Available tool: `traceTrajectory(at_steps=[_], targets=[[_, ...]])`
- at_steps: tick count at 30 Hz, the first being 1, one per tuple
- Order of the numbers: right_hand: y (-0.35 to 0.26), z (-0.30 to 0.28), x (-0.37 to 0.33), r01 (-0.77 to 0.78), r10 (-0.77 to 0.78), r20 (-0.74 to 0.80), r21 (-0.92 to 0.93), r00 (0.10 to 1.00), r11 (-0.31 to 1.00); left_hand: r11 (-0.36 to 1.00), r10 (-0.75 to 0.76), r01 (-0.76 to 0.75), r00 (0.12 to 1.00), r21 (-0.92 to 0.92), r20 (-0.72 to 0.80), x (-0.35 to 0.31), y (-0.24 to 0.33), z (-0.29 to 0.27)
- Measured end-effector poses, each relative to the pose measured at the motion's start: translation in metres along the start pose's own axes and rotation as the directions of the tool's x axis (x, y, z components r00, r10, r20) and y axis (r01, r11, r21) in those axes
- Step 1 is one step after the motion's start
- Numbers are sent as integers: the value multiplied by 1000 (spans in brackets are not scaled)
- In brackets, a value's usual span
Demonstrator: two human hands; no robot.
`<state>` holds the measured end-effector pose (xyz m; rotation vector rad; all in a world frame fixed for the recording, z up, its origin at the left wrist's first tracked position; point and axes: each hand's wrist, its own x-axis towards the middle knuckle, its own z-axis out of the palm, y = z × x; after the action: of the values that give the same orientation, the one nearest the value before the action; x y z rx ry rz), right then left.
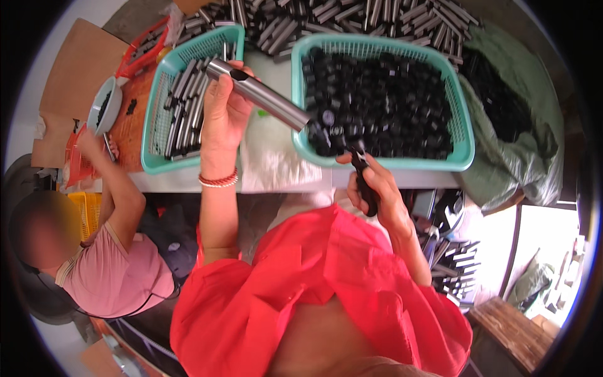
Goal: The person repeatedly picks a metal rod from a basket and attaches a black plastic cap to one end. The person handles the rods and caps by hand and places the assembled units back into the basket. Another person works nearby at the same table.
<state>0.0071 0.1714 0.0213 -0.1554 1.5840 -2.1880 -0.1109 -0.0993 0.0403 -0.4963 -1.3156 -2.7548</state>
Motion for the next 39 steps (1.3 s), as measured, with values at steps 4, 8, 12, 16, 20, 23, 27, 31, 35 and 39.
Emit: traceTrajectory(at_steps=[4, 8, 12, 16, 20, 23, 27, 31, 35, 39], targets=[[23, 9, 3, -137, 139, 29, -53, 990, 989, 921, -218, 179, 973, -347, -77, -49, -41, 2], [32, 18, 6, -208, 211, 23, -75, 977, 975, 890, -239, 176, 966, -422, -101, -62, -52, 7], [37, 22, 10, -266, 268, 24, -57, 963, 962, 880, -230, 142, 962, -452, -145, -58, -53, 12], [39, 26, 14, -278, 278, -18, -105, 960, 955, 855, -218, 140, 971, -499, -100, -54, -60, 11], [43, 28, 16, -261, 258, -45, -208, 965, 943, 840, -239, 147, 965, -522, -112, -52, -64, 14], [44, 30, 16, -145, 149, -16, -352, 989, 925, 816, -242, 147, 965, -559, -99, -52, -66, 12], [48, 32, 18, 56, -32, 53, -562, 998, 825, 849, -264, 173, 957, -499, -116, -53, -67, 17], [43, 36, 20, -144, 143, -38, -473, 989, 869, 880, -282, 201, 950, -430, -134, -55, -65, 23], [42, 41, 18, -72, 84, 13, -396, 996, 915, 907, -303, 235, 941, -350, -154, -59, -66, 32], [34, 44, 16, -279, 276, -47, -223, 960, 934, 935, -292, 239, 939, -263, -182, -67, -68, 40]])
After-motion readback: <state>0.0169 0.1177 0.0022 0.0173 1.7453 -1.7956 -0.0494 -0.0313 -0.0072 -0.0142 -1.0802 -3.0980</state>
